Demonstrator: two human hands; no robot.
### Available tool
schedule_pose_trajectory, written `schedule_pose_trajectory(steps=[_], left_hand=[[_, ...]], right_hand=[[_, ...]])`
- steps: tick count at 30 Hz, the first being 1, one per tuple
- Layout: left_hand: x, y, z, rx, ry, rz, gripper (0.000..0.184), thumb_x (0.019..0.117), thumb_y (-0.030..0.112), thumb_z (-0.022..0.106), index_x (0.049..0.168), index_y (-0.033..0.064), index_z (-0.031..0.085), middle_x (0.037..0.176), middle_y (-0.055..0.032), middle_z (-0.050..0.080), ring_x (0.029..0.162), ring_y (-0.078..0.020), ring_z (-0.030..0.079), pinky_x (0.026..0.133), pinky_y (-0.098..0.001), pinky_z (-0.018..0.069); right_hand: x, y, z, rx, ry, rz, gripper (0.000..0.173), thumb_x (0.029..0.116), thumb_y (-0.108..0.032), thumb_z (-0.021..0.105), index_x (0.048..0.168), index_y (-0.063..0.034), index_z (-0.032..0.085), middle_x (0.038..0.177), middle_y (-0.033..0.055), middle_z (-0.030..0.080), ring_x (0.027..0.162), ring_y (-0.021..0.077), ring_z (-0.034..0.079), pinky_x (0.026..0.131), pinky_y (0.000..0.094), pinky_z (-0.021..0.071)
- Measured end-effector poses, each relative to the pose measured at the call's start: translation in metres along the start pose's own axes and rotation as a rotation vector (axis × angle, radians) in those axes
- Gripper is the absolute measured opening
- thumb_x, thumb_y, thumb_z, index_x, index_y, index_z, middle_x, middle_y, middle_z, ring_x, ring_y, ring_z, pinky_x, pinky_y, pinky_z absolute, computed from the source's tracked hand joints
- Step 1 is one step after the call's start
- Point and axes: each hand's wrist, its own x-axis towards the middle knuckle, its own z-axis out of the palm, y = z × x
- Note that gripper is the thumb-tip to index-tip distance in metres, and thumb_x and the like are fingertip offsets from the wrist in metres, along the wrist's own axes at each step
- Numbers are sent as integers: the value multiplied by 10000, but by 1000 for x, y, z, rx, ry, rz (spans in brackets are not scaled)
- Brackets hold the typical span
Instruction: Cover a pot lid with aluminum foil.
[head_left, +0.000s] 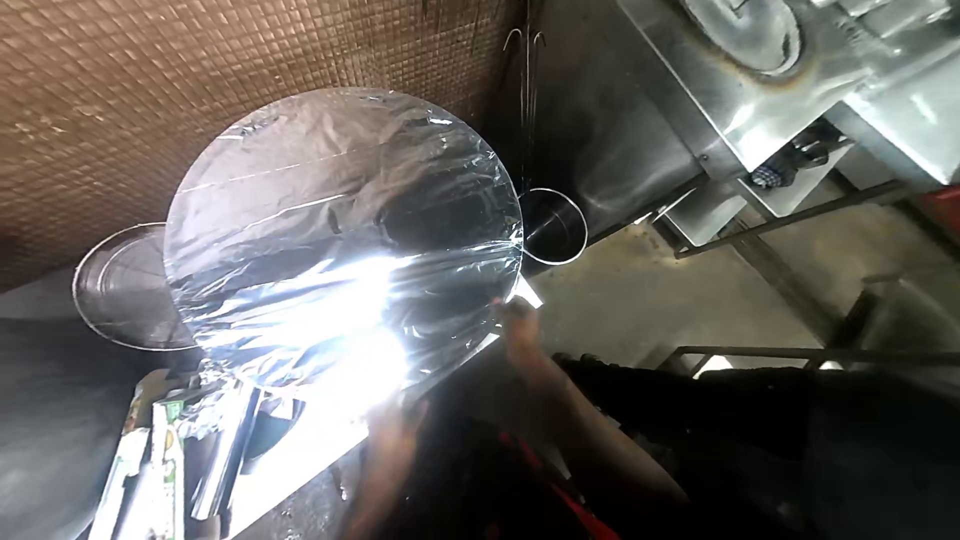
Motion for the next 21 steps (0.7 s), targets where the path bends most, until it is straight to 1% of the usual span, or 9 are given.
schedule_pose_trajectory(steps=[1,3,6,9,14,16,18,20,21], left_hand=[[2,-10,3,25,-66,-35,416,1007,222,652,1358,29,543,1276,-169,623,1028,-285,667,796,-430,591],[12,-22,6,46,-134,-46,302,974,122,691,1221,-25,597,1095,-156,719,915,-239,729,745,-361,618],[21,-27,3,72,-139,17,256,925,-18,703,1149,-74,592,971,-162,723,823,-213,727,720,-323,619],[26,-26,1,112,-129,90,221,878,-68,733,1065,-100,620,905,-170,729,762,-217,733,694,-320,634],[34,-30,2,66,-183,149,167,884,-142,672,1033,-125,599,892,-185,722,779,-237,744,753,-340,646],[32,-31,2,38,-172,147,100,890,-164,635,973,-122,597,870,-179,703,775,-238,731,760,-345,642],[27,-30,5,-25,-169,121,93,891,-183,591,936,-102,586,838,-172,681,750,-234,707,754,-349,632],[22,-29,11,-111,-184,33,95,924,-139,569,1006,-95,591,893,-188,677,780,-254,698,767,-371,622],[21,-29,13,-134,-198,-21,116,954,-86,579,1066,-92,607,949,-196,688,816,-263,704,785,-379,619]], right_hand=[[2,-2,-2,30,-17,12,182,978,-145,701,1042,14,641,867,155,665,682,243,670,610,421,600],[4,-6,-9,108,-76,56,163,998,-116,663,1084,23,650,922,155,688,727,234,692,655,410,616],[10,-2,-19,221,-138,103,133,1016,-81,614,1107,12,635,872,112,683,675,181,672,646,366,613],[13,1,-24,353,-162,150,108,1026,-45,567,1111,-7,621,849,78,665,670,167,662,659,359,610],[14,16,-23,556,-186,176,107,1058,-78,499,1082,-65,602,820,10,626,672,116,628,673,305,587],[9,25,-19,567,-186,157,110,1069,-124,501,1097,-86,600,828,-7,626,691,99,624,693,292,581],[-8,25,-17,494,-167,176,192,1075,-215,523,1219,-99,574,948,8,629,794,109,636,734,302,570],[-37,21,-21,383,-215,243,303,1051,-303,574,1295,-125,555,1029,30,624,839,135,621,740,321,545],[-51,20,-21,353,-251,287,289,1037,-298,605,1261,-120,564,980,36,635,800,144,633,724,326,561]])
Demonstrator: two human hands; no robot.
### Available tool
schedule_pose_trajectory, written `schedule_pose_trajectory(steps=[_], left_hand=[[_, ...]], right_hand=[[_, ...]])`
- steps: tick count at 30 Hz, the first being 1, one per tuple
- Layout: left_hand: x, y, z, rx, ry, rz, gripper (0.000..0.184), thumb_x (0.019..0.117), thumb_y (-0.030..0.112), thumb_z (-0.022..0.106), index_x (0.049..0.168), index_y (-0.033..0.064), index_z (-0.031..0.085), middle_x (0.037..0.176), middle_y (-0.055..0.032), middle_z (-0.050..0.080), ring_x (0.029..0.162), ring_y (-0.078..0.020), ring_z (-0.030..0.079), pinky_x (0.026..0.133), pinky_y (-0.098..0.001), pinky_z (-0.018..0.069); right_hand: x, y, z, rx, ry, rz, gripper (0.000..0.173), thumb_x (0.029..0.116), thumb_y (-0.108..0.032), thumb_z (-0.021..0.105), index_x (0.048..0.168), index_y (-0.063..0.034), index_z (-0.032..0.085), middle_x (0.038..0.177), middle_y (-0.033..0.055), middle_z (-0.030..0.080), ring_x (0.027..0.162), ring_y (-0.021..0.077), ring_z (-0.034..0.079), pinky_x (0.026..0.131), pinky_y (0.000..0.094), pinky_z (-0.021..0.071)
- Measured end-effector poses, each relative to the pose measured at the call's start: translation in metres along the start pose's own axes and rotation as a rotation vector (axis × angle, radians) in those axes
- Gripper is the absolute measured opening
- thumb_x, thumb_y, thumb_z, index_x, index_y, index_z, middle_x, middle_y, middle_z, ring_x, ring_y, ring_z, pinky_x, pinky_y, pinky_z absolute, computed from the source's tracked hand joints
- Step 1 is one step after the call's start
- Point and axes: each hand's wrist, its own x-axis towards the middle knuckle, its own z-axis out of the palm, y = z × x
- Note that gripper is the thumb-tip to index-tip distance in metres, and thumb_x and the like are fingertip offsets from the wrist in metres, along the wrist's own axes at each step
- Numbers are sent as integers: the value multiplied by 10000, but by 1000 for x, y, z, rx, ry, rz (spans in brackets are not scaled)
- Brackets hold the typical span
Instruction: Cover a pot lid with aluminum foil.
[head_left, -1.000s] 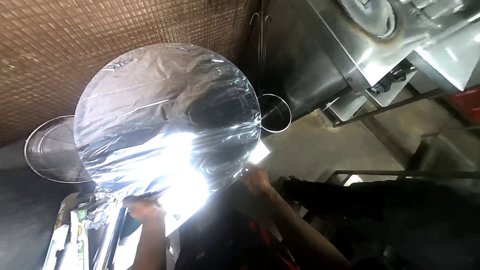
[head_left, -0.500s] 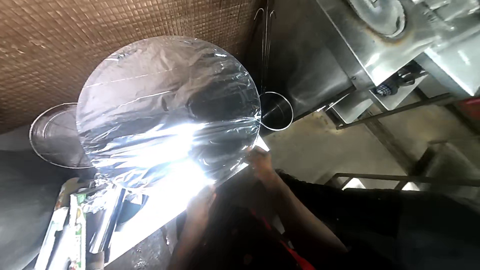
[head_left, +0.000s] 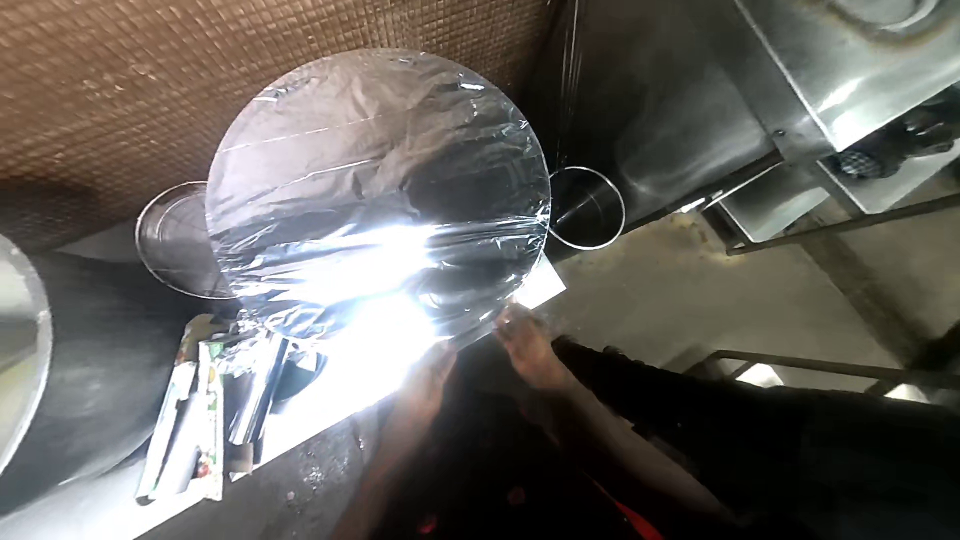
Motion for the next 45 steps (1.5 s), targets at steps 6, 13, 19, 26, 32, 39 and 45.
schedule_pose_trajectory(steps=[6,13,19,26,32,39,45], left_hand=[[1,0,20,-11,28,-62,159,934,-58,635,1092,-42,622,971,-149,663,805,-216,655,756,-322,584],[11,-2,18,-138,-26,-33,211,883,-153,566,1048,-26,593,929,-149,643,767,-224,645,752,-345,596],[7,20,-1,-257,-11,-7,239,945,-12,576,1183,-2,601,1109,-197,678,976,-317,688,854,-479,595],[17,30,-25,-248,-67,-35,267,1015,154,524,1245,28,574,1145,-202,667,1009,-349,693,871,-532,593],[16,70,-48,-21,-39,-107,322,1074,220,436,1293,5,534,1052,-215,693,890,-332,730,793,-485,625],[15,82,-64,21,-41,-126,303,1090,236,395,1203,-15,521,974,-220,701,818,-333,738,759,-475,636],[23,113,-88,191,48,-60,352,1061,299,522,1311,50,533,1039,-188,668,864,-313,701,767,-483,609]], right_hand=[[-29,-5,35,33,1,144,277,945,60,621,1187,-42,534,996,92,603,808,170,629,742,322,580],[-13,-10,59,267,101,214,148,913,-30,583,1038,-99,547,890,73,566,743,178,571,649,340,520],[-5,-3,59,462,-52,272,697,947,-729,448,1387,-192,508,1307,97,618,1185,288,604,961,572,506],[4,0,47,495,-45,242,797,920,-822,329,1382,-194,496,1298,90,605,1165,271,605,938,534,516],[23,-52,43,258,42,255,935,870,-896,200,1419,-195,481,1300,156,608,1132,341,603,865,614,500],[30,-30,15,258,99,241,919,929,-841,209,1463,-122,416,1325,154,542,1120,312,573,895,531,492],[-2,-9,52,330,10,361,1064,819,-943,70,1424,-141,420,1226,184,588,1038,352,617,830,594,528]])
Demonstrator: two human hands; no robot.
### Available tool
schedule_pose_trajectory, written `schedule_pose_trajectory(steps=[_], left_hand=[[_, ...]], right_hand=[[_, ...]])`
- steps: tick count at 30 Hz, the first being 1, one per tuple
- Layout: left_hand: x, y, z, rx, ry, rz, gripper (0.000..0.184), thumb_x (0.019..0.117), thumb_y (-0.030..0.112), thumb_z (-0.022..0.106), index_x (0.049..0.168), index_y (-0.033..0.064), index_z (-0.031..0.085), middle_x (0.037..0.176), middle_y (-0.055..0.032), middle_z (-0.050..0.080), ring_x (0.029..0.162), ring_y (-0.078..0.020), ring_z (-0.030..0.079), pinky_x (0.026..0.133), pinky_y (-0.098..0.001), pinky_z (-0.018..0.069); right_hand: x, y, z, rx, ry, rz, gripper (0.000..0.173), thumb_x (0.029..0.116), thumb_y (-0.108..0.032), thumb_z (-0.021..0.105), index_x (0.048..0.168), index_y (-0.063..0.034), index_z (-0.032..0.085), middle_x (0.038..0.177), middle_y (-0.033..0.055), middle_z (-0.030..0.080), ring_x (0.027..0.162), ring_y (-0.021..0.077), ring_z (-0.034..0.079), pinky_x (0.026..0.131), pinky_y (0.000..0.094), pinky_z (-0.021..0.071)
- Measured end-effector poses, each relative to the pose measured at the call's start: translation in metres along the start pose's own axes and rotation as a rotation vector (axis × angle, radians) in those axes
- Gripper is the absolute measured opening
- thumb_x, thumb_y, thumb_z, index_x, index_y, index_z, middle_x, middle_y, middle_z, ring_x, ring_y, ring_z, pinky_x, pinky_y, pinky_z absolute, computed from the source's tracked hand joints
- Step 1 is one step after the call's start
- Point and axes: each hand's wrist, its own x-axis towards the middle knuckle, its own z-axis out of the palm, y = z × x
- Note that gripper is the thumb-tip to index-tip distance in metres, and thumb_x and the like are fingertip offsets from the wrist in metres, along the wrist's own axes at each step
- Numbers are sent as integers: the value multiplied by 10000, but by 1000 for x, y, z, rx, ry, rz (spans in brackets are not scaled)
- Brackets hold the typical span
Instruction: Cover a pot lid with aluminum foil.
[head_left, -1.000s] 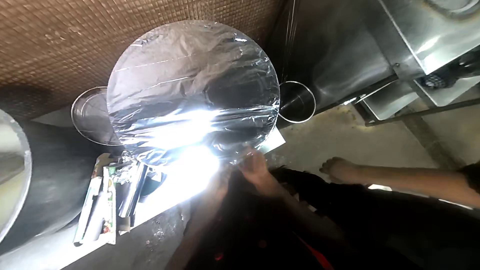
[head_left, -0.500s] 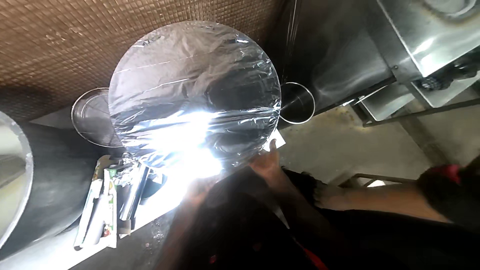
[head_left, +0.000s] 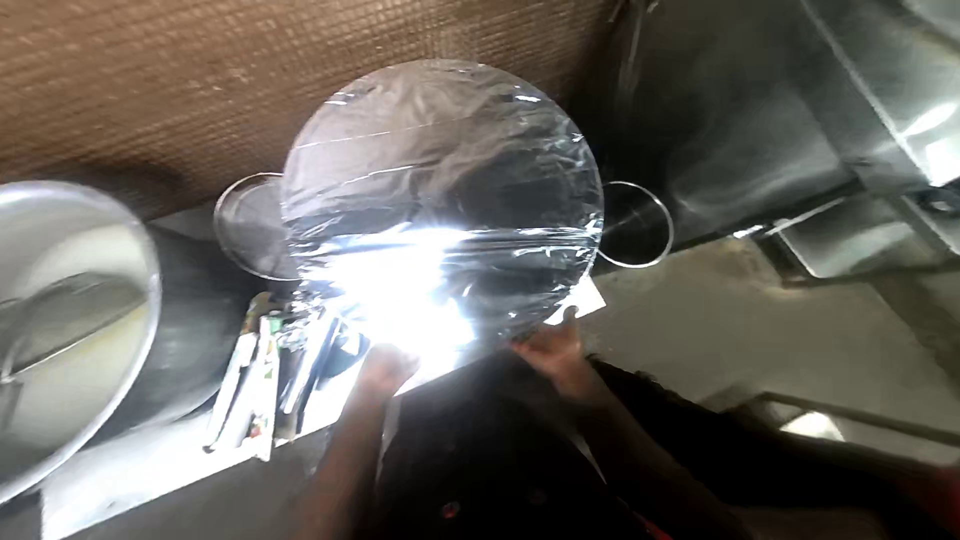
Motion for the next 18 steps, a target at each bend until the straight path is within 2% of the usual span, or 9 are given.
schedule_pose_trajectory(steps=[2,4,6,8,11,12,14,16,18], left_hand=[[7,7,-2,64,18,-8,412,1052,368,531,1365,100,533,1111,-192,671,889,-321,696,754,-480,600],[11,13,-7,65,7,-22,433,1029,370,571,1379,119,533,1136,-198,666,886,-333,693,747,-493,599],[11,16,-10,23,-8,-12,429,1029,342,576,1380,100,526,1139,-204,662,877,-337,696,745,-502,604],[6,10,-13,-2,45,35,382,1014,254,617,1333,55,546,1100,-179,660,856,-292,687,749,-458,602],[5,9,-16,-20,138,193,326,977,124,675,1250,-13,560,1013,-168,674,788,-244,690,715,-398,611],[5,8,-17,-4,142,226,316,976,108,677,1240,-21,561,1001,-171,676,768,-242,692,705,-397,615],[7,7,-20,16,117,247,291,987,106,662,1232,-16,560,982,-172,681,742,-243,697,695,-399,620],[10,8,-24,0,68,242,256,1028,117,600,1233,-24,539,975,-186,682,732,-258,705,700,-414,628],[11,12,-25,-54,34,217,238,1066,136,524,1233,-33,520,964,-204,686,740,-282,718,703,-435,634]], right_hand=[[-1,-5,18,26,2,-10,1087,753,-993,69,1411,-222,461,1287,156,611,1125,351,609,859,643,508],[6,-2,11,54,-7,-37,1068,780,-976,92,1414,-204,469,1287,146,617,1137,336,617,884,620,518],[15,10,-4,75,-6,-77,1006,841,-925,82,1290,-130,504,1102,126,628,979,284,638,838,537,538],[11,32,-13,57,39,-57,936,870,-898,97,1121,-87,493,892,119,596,793,285,637,748,539,561],[-2,64,7,14,18,45,992,888,-889,127,1285,-40,452,1081,205,610,937,360,659,830,578,560],[-7,71,17,23,-13,52,1019,884,-892,125,1421,-75,412,1249,217,591,1063,374,641,894,581,539],[-10,77,36,89,-14,26,1009,851,-924,156,1523,-202,368,1427,170,530,1236,374,570,974,616,485],[-6,80,42,156,20,3,974,833,-937,213,1479,-240,430,1394,136,562,1225,356,580,961,620,487],[-3,87,32,32,45,-15,909,926,-847,183,1420,-129,442,1244,173,605,1059,331,642,874,545,544]])
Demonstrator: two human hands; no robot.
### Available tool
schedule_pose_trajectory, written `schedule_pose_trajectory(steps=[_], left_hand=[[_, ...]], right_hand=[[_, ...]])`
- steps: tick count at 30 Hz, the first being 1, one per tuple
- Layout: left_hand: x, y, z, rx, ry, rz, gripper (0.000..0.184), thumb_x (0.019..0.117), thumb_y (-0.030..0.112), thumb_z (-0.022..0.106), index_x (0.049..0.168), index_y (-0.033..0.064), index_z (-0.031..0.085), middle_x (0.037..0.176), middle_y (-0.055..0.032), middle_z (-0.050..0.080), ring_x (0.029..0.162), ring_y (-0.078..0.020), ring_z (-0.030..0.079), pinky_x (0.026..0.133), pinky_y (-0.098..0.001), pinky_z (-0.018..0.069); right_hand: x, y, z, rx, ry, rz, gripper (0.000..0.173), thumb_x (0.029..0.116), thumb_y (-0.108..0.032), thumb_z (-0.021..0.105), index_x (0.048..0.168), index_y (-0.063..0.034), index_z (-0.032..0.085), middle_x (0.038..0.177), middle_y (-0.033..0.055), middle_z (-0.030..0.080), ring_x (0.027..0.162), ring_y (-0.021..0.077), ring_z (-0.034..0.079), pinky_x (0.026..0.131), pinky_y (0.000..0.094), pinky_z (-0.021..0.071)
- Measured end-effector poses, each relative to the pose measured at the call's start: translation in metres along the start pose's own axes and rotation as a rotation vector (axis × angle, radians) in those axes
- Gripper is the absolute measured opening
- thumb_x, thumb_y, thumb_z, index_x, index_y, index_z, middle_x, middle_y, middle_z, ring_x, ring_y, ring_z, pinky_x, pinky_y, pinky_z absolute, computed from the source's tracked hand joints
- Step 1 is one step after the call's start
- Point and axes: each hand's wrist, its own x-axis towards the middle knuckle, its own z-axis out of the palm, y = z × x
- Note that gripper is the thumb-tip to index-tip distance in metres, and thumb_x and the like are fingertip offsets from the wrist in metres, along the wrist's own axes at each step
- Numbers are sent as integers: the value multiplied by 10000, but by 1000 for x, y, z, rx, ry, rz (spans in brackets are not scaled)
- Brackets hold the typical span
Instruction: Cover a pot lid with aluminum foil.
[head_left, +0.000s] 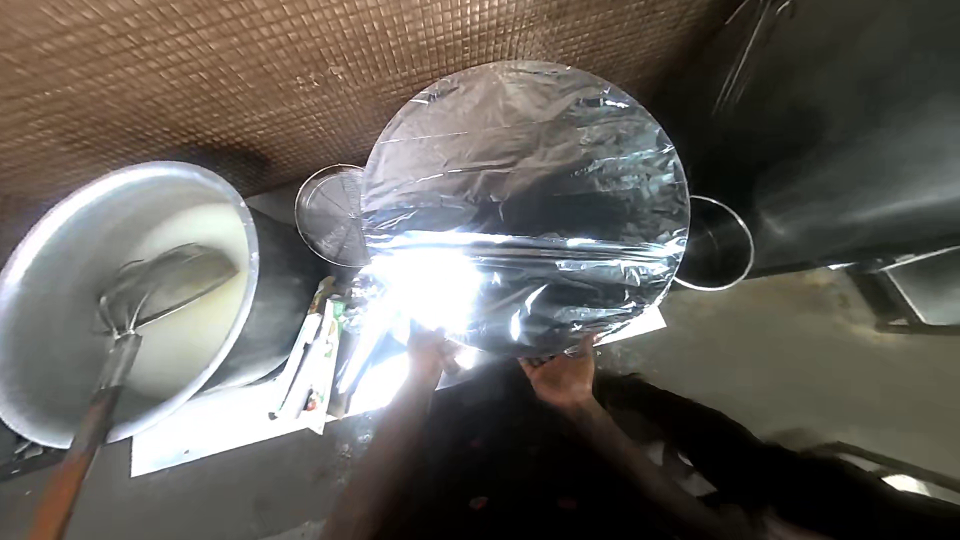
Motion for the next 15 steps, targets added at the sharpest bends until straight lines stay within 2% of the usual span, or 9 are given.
schedule_pose_trajectory(steps=[2,3,4,6,8,9,10,12,15], left_hand=[[-3,3,-1,-26,-20,-40,293,1090,211,478,1281,-10,507,996,-203,683,794,-300,722,733,-455,629],[-4,8,0,-13,-14,-54,351,1085,265,495,1319,5,517,1031,-203,685,822,-308,721,740,-465,625],[-4,14,1,30,0,-54,390,1069,290,535,1340,9,517,1070,-204,682,840,-308,719,737,-461,625],[-4,24,5,165,42,-15,423,1016,232,647,1338,-9,516,1085,-206,666,824,-288,707,709,-432,622],[-1,25,9,269,87,31,394,955,150,726,1260,-35,560,1006,-196,683,739,-259,700,647,-403,621],[1,23,9,290,93,50,396,945,130,737,1251,-44,554,994,-196,682,718,-253,698,633,-400,623],[2,21,9,301,92,68,405,947,121,735,1254,-53,536,991,-199,677,707,-252,701,626,-401,629],[4,18,8,299,83,108,376,959,111,717,1238,-66,538,935,-188,684,658,-235,701,593,-385,632],[4,13,5,288,62,155,314,985,126,684,1201,-55,547,853,-157,682,612,-214,689,567,-365,626]], right_hand=[[-10,13,-23,-495,-30,-81,644,1106,-525,223,1240,34,515,1017,177,682,843,258,700,735,419,597],[-20,17,-34,-812,-127,-148,438,1117,-335,375,1215,51,554,1005,150,679,846,220,683,749,383,582],[-29,18,-40,-1155,-244,-288,367,1052,-293,545,1216,30,603,1055,127,686,922,199,679,818,372,579],[-42,26,-35,-1705,-384,-773,511,965,-459,649,1289,-63,657,1259,110,683,1192,246,634,1029,438,514],[-22,43,-21,-1949,-460,-1266,699,989,-631,510,1432,-95,578,1478,115,573,1403,305,501,1161,528,405],[-8,52,-10,-2019,-490,-1380,764,1003,-659,439,1494,-79,511,1564,133,483,1481,330,401,1209,570,321],[4,59,3,-2090,-507,-1417,795,1016,-668,374,1539,-74,449,1613,133,415,1521,334,332,1227,590,266],[17,68,25,-2167,-538,-1341,791,1024,-634,368,1592,-84,358,1660,105,339,1552,301,266,1244,577,205],[23,71,34,-2198,-567,-1329,803,1027,-642,348,1609,-89,318,1671,101,316,1560,295,245,1247,590,185]])
